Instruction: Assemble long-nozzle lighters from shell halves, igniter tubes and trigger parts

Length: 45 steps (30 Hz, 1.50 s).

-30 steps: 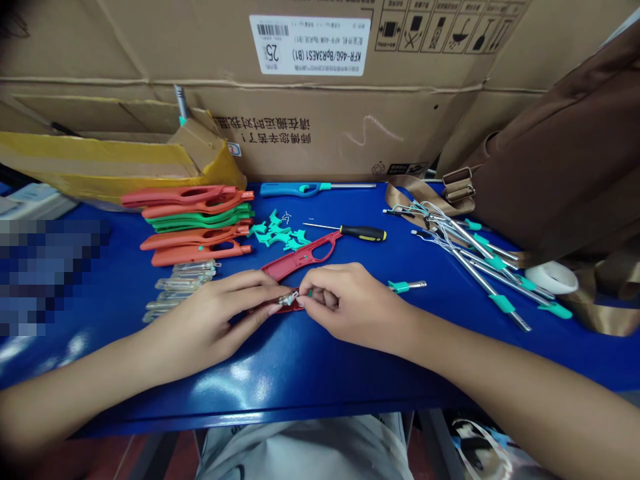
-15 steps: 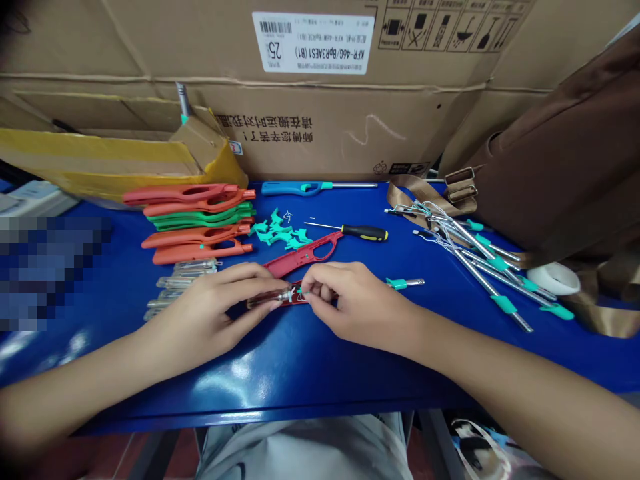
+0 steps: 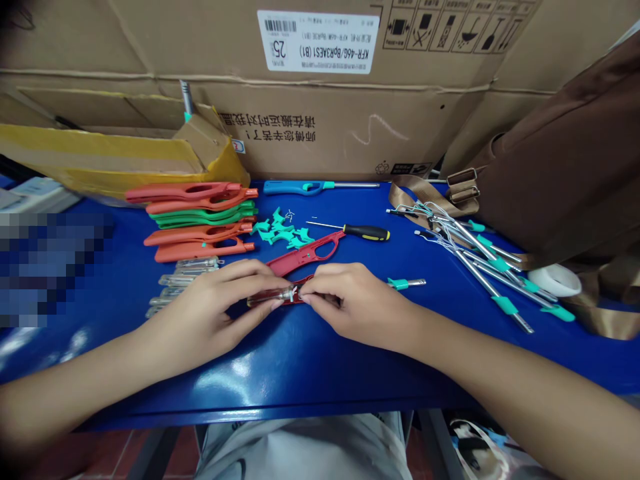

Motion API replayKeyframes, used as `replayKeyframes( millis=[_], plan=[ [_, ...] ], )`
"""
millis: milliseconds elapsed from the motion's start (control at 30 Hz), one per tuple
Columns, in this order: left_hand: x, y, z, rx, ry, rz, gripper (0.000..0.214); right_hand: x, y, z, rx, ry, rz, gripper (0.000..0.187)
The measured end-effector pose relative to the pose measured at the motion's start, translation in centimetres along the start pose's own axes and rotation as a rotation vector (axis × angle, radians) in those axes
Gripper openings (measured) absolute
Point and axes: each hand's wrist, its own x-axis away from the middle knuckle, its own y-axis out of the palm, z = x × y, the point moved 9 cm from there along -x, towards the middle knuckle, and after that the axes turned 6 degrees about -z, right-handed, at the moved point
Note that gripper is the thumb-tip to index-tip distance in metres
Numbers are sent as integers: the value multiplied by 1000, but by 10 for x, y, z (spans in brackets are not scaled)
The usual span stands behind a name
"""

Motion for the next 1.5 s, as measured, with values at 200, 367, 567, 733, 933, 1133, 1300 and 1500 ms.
replayKeyframes(
  millis=[200,367,567,733,933,1133,1300,1500],
  plan=[
    [1,3,-1,-2,0,-16,22,0,1,-1,22,-23,9,20],
    [1,5,-2,-1,-7,-23,22,0,2,-2,43,-33,-4,20],
    [2,6,-2,-14,-7,-29,22,0,2,-2,40,-37,-6,20],
    [2,7,-2,-6,-9,-38,23,0,4,-2,57,-41,-21,21],
    [2,9,-2,-3,-2,-67,23,2,8,0,64,-36,-60,23],
    [1,13,-2,27,15,-99,25,4,11,0,85,-28,-97,27],
    [0,11,-1,80,33,-59,23,3,8,-3,77,-56,-65,26],
    [-1,10,-5,97,-12,-25,21,2,5,-5,43,-83,-8,23]
  ],
)
